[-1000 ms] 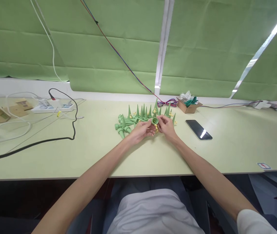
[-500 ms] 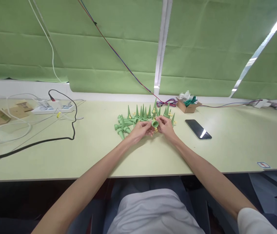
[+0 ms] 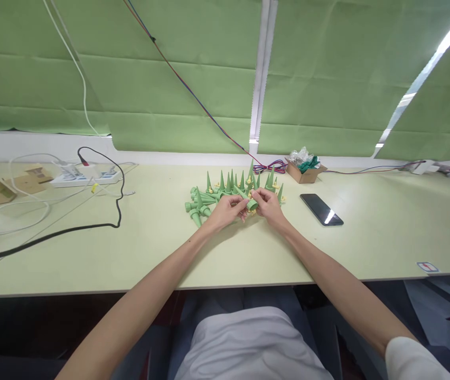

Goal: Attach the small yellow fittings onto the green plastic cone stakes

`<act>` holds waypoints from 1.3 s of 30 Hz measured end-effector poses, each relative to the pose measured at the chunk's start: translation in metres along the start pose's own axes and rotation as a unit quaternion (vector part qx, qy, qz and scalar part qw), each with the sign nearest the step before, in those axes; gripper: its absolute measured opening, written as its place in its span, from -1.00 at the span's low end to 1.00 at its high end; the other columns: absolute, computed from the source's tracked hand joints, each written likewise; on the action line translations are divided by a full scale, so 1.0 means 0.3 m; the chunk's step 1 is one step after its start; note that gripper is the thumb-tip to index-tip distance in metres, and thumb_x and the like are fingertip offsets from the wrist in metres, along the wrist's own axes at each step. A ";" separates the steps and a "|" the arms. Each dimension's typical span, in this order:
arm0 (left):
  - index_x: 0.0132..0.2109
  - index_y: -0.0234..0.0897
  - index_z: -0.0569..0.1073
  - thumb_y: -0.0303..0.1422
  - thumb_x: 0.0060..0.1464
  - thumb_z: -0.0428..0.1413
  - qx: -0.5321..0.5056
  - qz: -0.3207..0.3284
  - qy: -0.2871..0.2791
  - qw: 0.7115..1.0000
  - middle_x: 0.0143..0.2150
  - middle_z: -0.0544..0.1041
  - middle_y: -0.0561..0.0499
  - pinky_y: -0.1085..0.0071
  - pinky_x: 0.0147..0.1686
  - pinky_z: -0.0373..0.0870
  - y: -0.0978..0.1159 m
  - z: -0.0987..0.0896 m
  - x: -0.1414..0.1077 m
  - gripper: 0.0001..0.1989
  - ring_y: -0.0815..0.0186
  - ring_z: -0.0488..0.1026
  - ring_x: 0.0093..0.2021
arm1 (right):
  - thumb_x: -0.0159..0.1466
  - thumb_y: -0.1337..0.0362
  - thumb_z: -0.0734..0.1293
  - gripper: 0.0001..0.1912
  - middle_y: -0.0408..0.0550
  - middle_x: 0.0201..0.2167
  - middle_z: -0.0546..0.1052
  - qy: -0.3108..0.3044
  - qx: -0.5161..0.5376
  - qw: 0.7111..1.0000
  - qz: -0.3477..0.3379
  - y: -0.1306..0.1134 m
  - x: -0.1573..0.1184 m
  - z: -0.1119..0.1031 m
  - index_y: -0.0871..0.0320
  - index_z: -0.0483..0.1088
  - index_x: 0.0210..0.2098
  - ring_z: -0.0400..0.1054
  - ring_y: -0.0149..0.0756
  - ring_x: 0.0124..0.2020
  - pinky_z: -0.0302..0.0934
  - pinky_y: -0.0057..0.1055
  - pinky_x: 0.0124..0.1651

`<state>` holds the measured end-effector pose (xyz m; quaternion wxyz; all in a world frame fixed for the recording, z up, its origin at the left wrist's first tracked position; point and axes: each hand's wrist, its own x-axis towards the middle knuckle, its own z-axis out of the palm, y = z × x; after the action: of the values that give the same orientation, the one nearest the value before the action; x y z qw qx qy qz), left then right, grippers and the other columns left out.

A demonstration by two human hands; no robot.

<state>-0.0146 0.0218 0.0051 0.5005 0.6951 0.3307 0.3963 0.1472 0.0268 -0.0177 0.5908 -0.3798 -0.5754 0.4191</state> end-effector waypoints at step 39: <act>-0.41 -0.30 0.37 -0.43 0.27 0.01 0.443 0.202 0.078 0.870 -0.35 0.38 -0.03 0.37 -0.33 0.25 -0.060 0.015 0.000 -0.75 0.30 0.35 -0.36 | 0.17 -0.07 0.33 -0.58 -0.24 -0.72 0.19 0.031 -0.111 0.993 -0.027 0.035 0.015 -0.005 0.14 0.30 -0.56 0.05 -0.43 -0.63 -0.09 -0.44 -0.57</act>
<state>-0.0116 0.0249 -0.0129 0.0210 0.8624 0.3617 0.3535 0.1479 0.0349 -0.0259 0.5738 -0.4404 -0.6093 0.3249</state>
